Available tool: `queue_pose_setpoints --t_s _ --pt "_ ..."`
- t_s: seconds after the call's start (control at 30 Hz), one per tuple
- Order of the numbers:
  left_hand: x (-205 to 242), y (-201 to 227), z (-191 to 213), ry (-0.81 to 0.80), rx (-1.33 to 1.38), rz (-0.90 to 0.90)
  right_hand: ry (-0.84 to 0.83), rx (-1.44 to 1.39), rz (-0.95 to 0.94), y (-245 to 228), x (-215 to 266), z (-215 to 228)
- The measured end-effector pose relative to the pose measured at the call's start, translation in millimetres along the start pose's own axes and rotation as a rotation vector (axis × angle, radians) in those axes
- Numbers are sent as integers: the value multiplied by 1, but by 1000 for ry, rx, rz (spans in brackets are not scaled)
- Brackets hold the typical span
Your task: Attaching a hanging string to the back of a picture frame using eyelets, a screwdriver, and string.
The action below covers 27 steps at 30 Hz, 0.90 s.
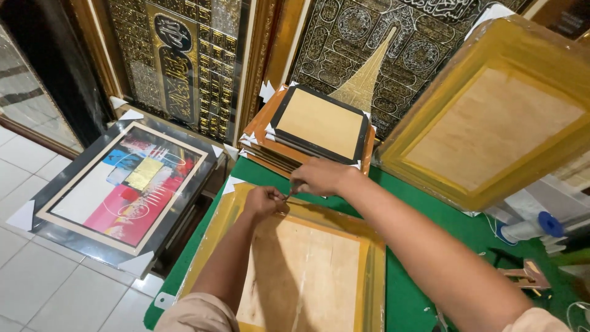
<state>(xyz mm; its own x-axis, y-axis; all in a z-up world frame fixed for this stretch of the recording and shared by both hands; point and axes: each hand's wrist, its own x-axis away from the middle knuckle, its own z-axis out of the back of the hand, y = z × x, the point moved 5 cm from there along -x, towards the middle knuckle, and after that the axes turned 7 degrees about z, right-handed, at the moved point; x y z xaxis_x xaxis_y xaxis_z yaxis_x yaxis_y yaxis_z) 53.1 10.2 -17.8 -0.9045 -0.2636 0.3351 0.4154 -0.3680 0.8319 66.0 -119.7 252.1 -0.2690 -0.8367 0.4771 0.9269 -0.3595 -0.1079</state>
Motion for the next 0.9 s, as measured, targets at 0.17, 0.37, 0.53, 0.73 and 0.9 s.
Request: queue_pose_setpoints --t_s 0.17,0.37,0.53,0.73,0.9 --pt "19 10 7 9 25 -14 99 -506 -352 14 6 -4" --pt "16 9 5 -5 -1 -2 88 -146 -378 63 1 -42" --pt "1 -4 -2 -20 -22 0 76 64 -1 11 14 -15" --pt "9 2 4 -7 -27 -20 126 -123 -46 33 -32 -35" --pt "5 5 2 -8 -72 -16 122 -409 -241 26 -32 -29"
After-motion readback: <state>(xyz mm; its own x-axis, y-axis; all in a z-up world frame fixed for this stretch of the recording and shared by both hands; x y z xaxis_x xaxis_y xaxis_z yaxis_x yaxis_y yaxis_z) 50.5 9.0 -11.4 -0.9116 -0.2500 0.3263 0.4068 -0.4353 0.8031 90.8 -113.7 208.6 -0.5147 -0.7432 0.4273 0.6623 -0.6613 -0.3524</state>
